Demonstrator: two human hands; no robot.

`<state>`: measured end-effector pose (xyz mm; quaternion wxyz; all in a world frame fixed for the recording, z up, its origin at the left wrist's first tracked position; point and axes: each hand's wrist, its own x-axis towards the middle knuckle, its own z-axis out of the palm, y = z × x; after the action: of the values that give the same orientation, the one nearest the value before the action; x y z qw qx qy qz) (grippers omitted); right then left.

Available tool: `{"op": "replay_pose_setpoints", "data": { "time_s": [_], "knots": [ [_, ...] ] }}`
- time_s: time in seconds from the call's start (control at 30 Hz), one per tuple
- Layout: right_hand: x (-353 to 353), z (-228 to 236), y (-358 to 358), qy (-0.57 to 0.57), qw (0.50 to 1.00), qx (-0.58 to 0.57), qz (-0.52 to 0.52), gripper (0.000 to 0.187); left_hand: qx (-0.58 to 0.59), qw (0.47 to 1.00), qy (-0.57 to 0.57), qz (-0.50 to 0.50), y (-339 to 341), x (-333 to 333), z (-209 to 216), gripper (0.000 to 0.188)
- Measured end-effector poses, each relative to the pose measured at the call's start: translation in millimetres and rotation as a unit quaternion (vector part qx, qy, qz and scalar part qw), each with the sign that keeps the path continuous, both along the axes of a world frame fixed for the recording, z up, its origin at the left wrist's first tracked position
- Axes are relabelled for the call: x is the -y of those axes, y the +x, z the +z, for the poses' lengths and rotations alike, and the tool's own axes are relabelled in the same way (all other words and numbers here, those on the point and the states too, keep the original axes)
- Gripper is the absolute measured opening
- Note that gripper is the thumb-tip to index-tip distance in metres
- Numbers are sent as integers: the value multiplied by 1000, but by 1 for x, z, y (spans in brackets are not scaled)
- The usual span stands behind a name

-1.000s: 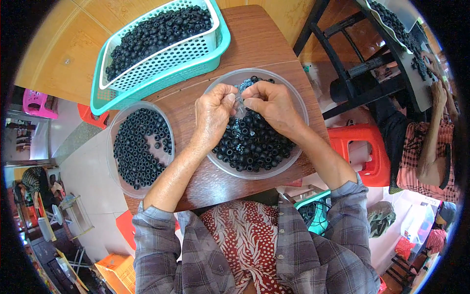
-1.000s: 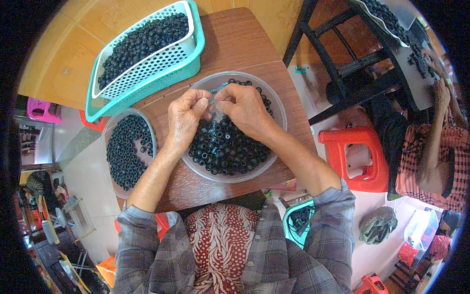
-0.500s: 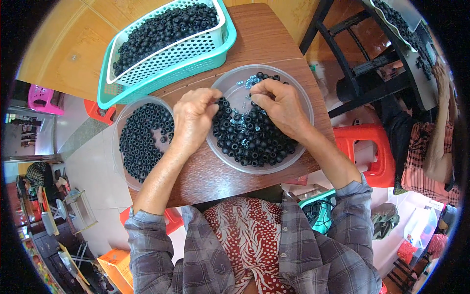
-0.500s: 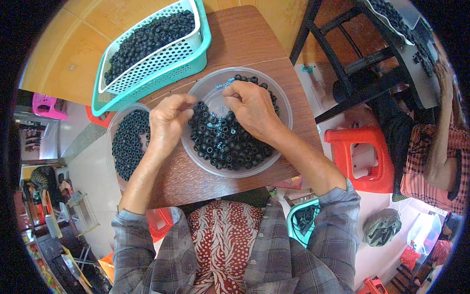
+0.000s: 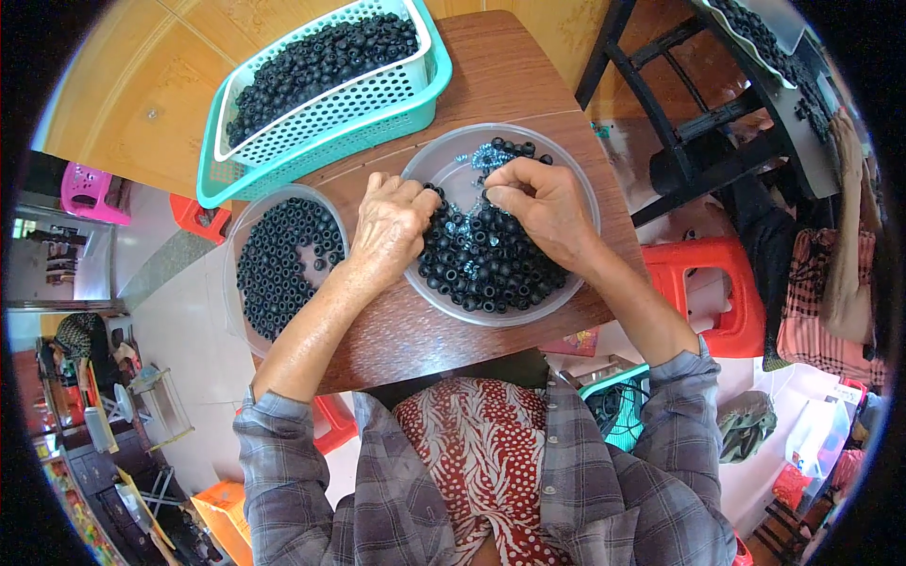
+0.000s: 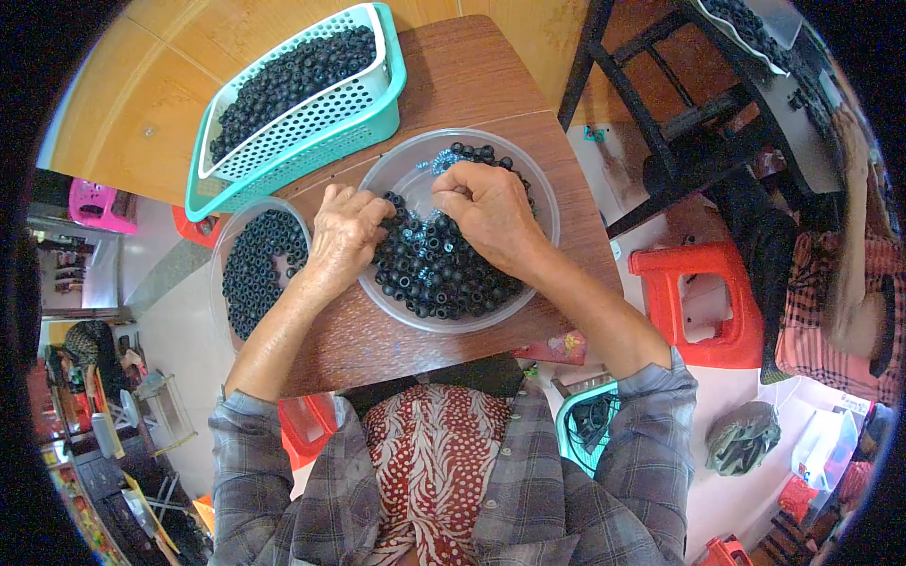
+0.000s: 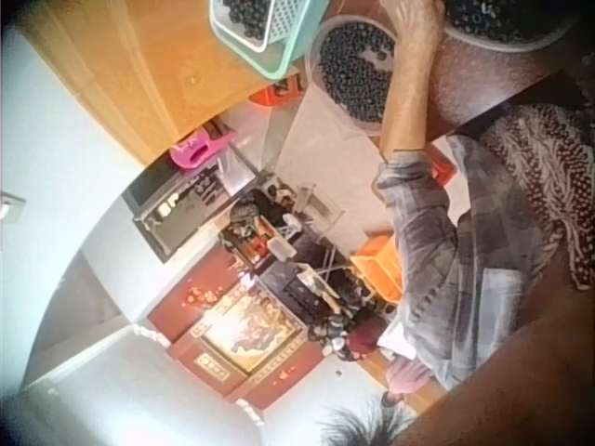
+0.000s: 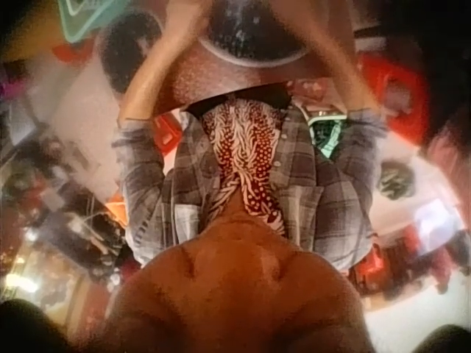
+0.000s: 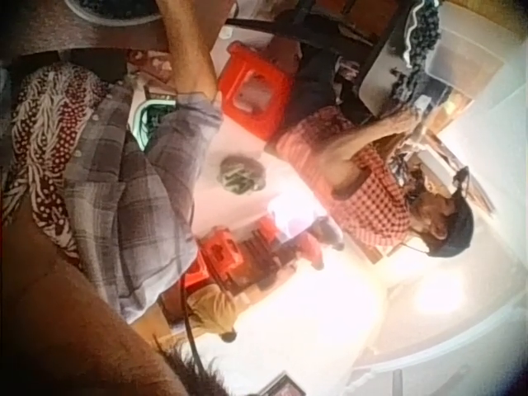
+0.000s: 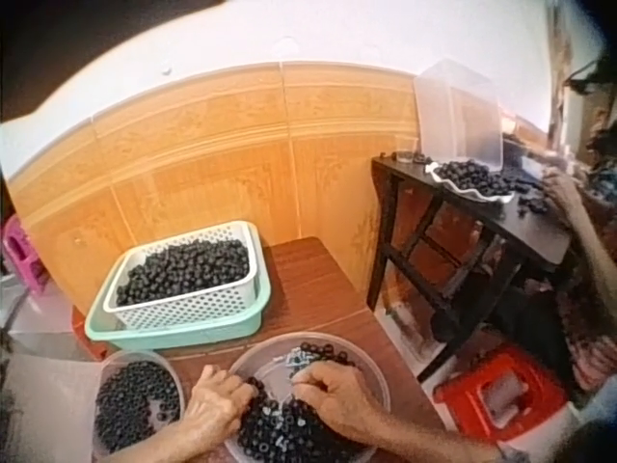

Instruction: The person threads blue beads onto black plastic rings by hand as part of an assembly process.

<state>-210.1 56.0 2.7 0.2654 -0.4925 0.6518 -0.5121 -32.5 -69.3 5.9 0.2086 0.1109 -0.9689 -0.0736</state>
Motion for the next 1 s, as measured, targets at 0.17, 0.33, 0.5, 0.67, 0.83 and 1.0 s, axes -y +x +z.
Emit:
{"op": "replay_pose_setpoints", "data": {
  "time_s": [0.17,0.33,0.5,0.67,0.83,1.0],
  "knots": [
    [-4,4,7,-37,999,35,-4,11,-75,961,253,79,13,-6,9,27],
    [-9,12,19,-54,996,74,-10,10,-222,657,714,97,20,-24,23,21],
    [-12,29,39,-65,993,94,6,12,-269,567,777,39,29,-44,19,23],
    [-17,32,53,-144,985,93,2,13,-296,621,724,56,29,-63,23,27],
    [-18,29,58,-145,988,55,-7,12,-309,593,740,69,32,-70,22,22],
    [-18,34,65,-175,984,-32,-6,11,-307,468,827,56,35,-66,13,18]
  ]
}}
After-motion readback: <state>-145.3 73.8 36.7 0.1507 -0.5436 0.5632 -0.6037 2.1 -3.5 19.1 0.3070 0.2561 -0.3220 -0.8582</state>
